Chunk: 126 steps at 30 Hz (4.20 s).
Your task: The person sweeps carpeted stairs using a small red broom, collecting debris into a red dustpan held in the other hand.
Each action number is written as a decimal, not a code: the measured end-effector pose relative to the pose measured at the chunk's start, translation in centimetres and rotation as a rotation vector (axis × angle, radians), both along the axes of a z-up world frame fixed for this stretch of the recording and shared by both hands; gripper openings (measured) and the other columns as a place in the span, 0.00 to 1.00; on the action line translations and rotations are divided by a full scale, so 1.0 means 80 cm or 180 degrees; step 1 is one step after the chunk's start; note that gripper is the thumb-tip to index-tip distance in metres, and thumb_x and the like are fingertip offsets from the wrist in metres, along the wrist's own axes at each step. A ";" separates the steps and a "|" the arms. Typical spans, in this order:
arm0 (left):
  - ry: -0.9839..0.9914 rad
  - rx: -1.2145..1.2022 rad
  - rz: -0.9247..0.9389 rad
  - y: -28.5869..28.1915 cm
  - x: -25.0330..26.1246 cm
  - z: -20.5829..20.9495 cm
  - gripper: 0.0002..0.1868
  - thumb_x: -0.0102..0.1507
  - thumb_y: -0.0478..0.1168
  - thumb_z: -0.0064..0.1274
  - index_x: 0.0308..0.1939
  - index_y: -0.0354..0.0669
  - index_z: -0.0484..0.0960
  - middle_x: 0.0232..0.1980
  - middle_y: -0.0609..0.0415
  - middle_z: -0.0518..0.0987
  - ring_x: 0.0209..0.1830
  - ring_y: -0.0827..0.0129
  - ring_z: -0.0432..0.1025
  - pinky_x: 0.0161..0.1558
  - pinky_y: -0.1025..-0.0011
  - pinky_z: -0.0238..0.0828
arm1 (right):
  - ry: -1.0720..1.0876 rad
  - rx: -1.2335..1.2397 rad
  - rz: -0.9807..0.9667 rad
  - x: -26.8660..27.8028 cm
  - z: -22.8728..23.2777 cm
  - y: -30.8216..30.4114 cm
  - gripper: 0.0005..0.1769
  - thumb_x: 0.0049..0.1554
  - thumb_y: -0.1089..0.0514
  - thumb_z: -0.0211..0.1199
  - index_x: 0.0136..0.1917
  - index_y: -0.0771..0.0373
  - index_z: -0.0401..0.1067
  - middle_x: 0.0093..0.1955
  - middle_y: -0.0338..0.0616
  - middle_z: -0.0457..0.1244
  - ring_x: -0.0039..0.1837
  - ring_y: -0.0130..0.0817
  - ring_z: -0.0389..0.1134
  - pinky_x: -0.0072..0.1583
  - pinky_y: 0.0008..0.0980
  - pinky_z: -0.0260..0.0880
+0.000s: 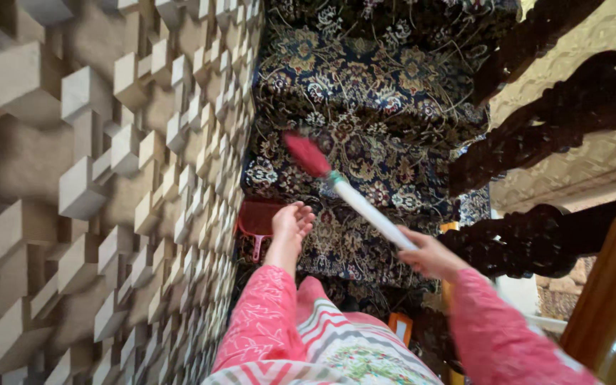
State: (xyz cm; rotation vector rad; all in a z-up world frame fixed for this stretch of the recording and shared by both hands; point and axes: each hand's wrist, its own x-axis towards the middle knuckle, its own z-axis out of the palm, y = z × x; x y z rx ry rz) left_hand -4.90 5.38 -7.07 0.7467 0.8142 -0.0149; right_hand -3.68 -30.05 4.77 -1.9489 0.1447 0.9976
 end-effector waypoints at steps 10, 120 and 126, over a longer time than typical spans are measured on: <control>0.0087 0.0249 -0.0120 0.002 -0.018 0.030 0.14 0.69 0.45 0.42 0.53 0.48 0.79 0.45 0.54 0.85 0.38 0.66 0.79 0.39 0.66 0.72 | 0.0590 0.0084 0.0240 0.045 -0.059 0.039 0.47 0.57 0.68 0.62 0.82 0.40 0.49 0.34 0.39 0.61 0.28 0.26 0.56 0.31 0.28 0.59; -0.0038 0.0089 0.0321 0.011 -0.046 0.028 0.14 0.69 0.44 0.41 0.53 0.49 0.79 0.46 0.55 0.85 0.41 0.65 0.80 0.41 0.64 0.72 | 0.0515 0.0714 0.0332 0.140 0.060 -0.033 0.40 0.58 0.62 0.61 0.80 0.40 0.56 0.34 0.35 0.61 0.30 0.22 0.57 0.32 0.22 0.59; -0.0047 0.0119 0.0406 0.020 -0.056 0.034 0.14 0.69 0.44 0.42 0.54 0.49 0.78 0.46 0.55 0.85 0.40 0.66 0.79 0.40 0.64 0.72 | 0.0821 0.0126 0.0335 0.065 -0.022 0.054 0.40 0.60 0.64 0.60 0.81 0.42 0.53 0.37 0.40 0.64 0.30 0.24 0.56 0.31 0.24 0.60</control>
